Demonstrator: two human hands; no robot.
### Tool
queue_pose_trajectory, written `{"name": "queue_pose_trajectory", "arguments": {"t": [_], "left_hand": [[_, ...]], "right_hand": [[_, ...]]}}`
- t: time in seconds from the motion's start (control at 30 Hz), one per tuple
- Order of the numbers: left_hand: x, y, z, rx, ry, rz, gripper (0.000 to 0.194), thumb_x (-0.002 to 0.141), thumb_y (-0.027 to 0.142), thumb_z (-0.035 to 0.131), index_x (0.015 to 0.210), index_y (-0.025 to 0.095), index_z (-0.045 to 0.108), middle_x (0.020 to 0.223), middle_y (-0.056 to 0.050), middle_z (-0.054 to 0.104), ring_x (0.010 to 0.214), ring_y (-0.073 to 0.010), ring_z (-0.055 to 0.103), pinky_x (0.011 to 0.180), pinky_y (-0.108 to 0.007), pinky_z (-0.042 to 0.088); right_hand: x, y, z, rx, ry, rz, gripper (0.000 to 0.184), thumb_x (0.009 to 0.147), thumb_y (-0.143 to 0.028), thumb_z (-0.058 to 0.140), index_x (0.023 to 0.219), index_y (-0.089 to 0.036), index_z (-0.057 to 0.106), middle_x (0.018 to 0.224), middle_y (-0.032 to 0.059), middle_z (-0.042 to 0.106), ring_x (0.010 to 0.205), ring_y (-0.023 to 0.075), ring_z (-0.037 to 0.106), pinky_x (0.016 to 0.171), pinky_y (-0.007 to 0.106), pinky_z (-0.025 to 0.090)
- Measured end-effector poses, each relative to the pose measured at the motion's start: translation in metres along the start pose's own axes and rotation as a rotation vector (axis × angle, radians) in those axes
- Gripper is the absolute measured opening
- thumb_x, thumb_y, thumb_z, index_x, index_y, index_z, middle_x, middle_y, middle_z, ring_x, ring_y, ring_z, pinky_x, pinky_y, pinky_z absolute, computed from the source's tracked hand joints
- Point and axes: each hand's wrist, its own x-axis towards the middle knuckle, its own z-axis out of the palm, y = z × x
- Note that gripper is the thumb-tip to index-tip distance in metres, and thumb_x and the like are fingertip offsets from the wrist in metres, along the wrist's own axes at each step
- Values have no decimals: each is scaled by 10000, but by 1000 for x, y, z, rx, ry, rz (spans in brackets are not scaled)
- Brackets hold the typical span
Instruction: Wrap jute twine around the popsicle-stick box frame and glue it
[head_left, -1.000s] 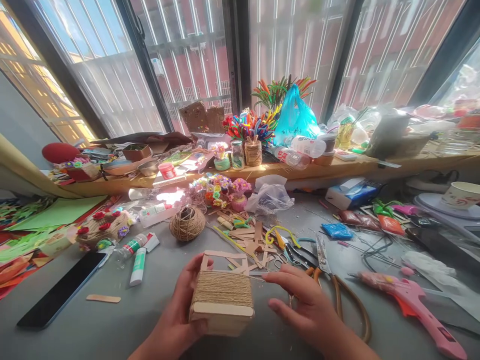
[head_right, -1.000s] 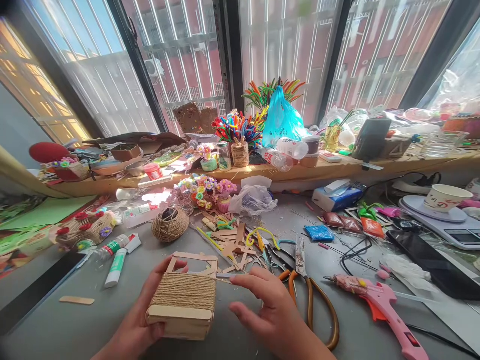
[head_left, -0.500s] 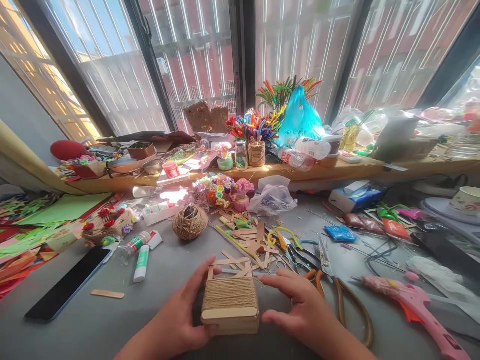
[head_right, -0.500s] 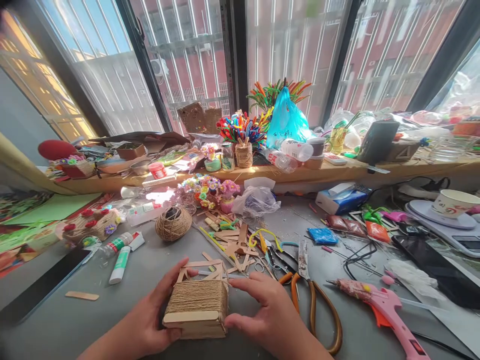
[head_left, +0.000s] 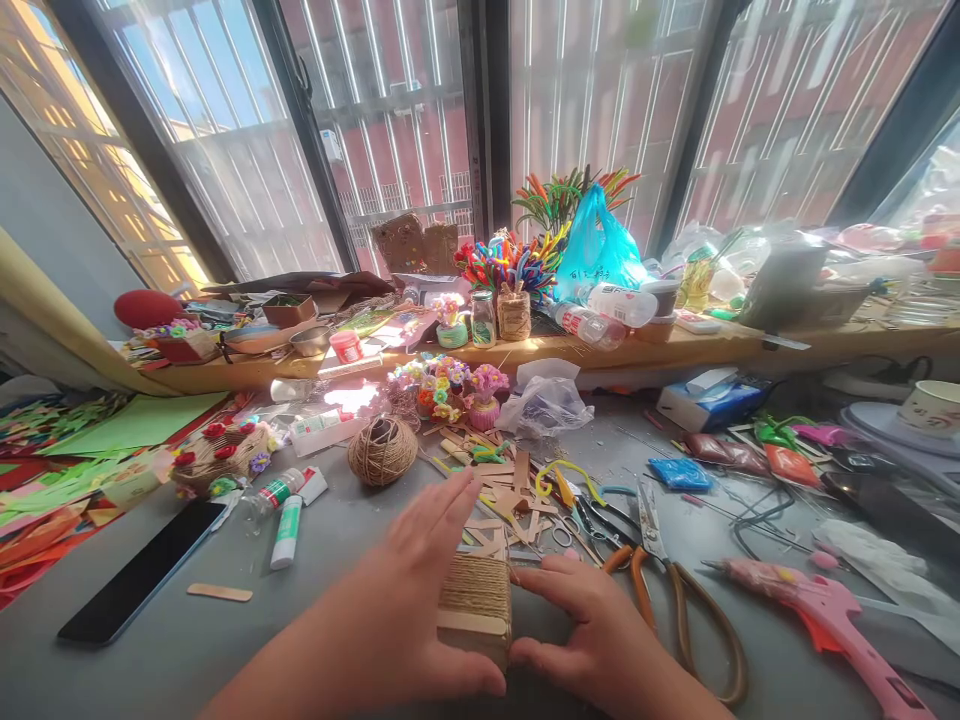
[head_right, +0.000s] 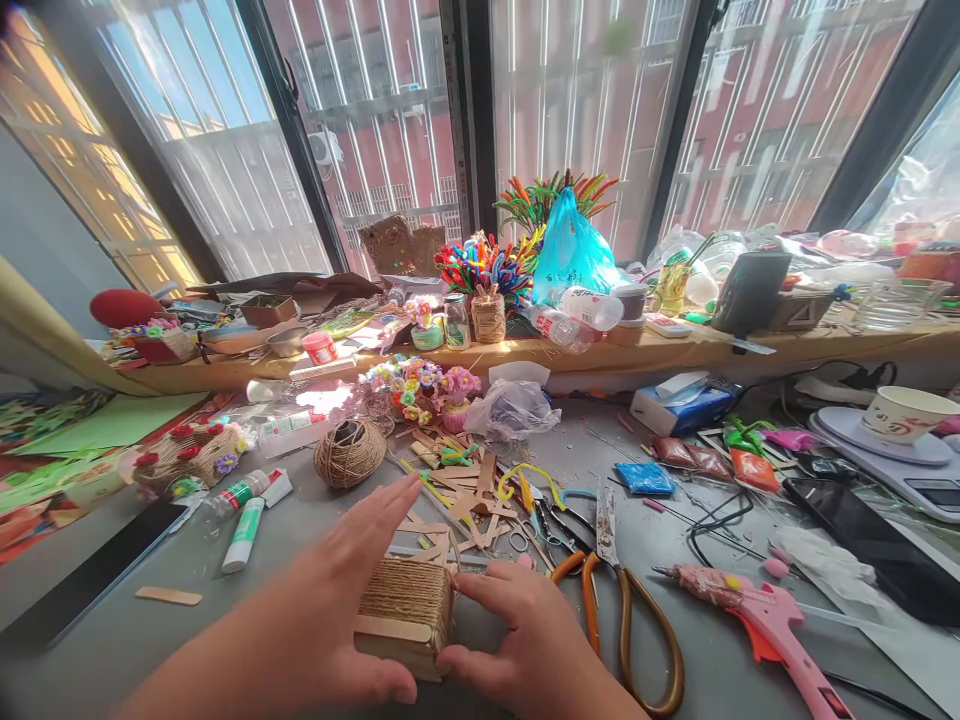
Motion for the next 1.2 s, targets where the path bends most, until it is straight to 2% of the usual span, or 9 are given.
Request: {"name": "queue_pose_trajectory", "arguments": {"t": [0.17, 0.27, 0.4, 0.53, 0.7, 0.87, 1.03, 1.13, 1.2], "left_hand": [[28, 20, 3, 17, -84, 1, 1235, 603, 501, 1080, 1678, 211, 547, 1616, -216, 629, 1497, -549, 544, 1257, -715, 442], [27, 9, 5, -15, -34, -3, 1105, 608, 484, 1071, 1594, 246, 633, 1538, -179, 679, 1423, -512, 603, 1222, -658, 497], [12, -15, 11, -275, 3, -40, 1176, 709, 721, 975, 1673, 240, 503, 1626, -188, 600, 1442, -483, 597, 1234, -591, 500], [-4, -33, 44, -591, 36, -12, 1319, 729, 891, 872, 1741, 241, 330, 1707, -212, 503, 1511, -475, 550, 1281, -556, 447], [-17, -48, 93, -931, 119, 17, 1296, 782, 902, 822, 1730, 267, 207, 1730, -224, 418, 1567, -487, 484, 1247, -558, 466], [-25, -59, 95, -1005, 107, -8, 1192, 794, 880, 830, 1668, 297, 266, 1651, -192, 474, 1498, -454, 555, 1174, -516, 524], [-28, -58, 79, -889, 45, -25, 1172, 794, 923, 790, 1661, 289, 320, 1616, -179, 554, 1452, -431, 616, 1192, -521, 520], [-28, -64, 75, -804, 45, -14, 1245, 810, 946, 748, 1721, 263, 244, 1681, -217, 509, 1526, -450, 560, 1245, -551, 476], [-27, -68, 67, -723, 24, -6, 1320, 815, 949, 738, 1773, 269, 138, 1744, -228, 444, 1583, -456, 496, 1292, -581, 416]], "right_hand": [[4, -6, -10, 73, -11, -2, 593, 1081, -714, 575, 1281, -240, 871, 864, 112, 820, 784, 308, 769, 718, 391, 578], [8, -10, -16, 203, 9, 54, 532, 1190, -562, 425, 1252, -266, 863, 976, 106, 864, 895, 283, 803, 806, 370, 603], [6, -6, -13, 311, 144, 89, 522, 1191, -555, 441, 1150, -235, 851, 1028, 112, 872, 960, 276, 826, 833, 340, 631], [-2, 0, -5, 285, 330, 102, 407, 1170, -534, 525, 1219, -228, 788, 779, 30, 759, 643, 197, 704, 605, 260, 564], [-3, 0, -8, 248, 246, 24, 238, 1143, -346, 576, 1052, -251, 775, 906, 54, 812, 769, 207, 754, 702, 256, 590], [-2, -3, -11, 196, 217, 13, 211, 1120, -292, 584, 1028, -261, 771, 850, 38, 783, 715, 203, 714, 664, 254, 573], [-10, -3, -2, 243, 202, 55, 366, 1116, -571, 616, 1099, -248, 789, 812, 31, 752, 652, 187, 674, 653, 262, 593], [-13, -1, 3, 278, 237, 47, 682, 893, -868, 729, 1155, -244, 809, 857, 56, 776, 700, 215, 692, 643, 274, 615], [-13, -1, 4, 274, 240, 50, 749, 812, -925, 749, 1135, -254, 828, 860, 59, 789, 690, 213, 680, 623, 268, 608]]}}
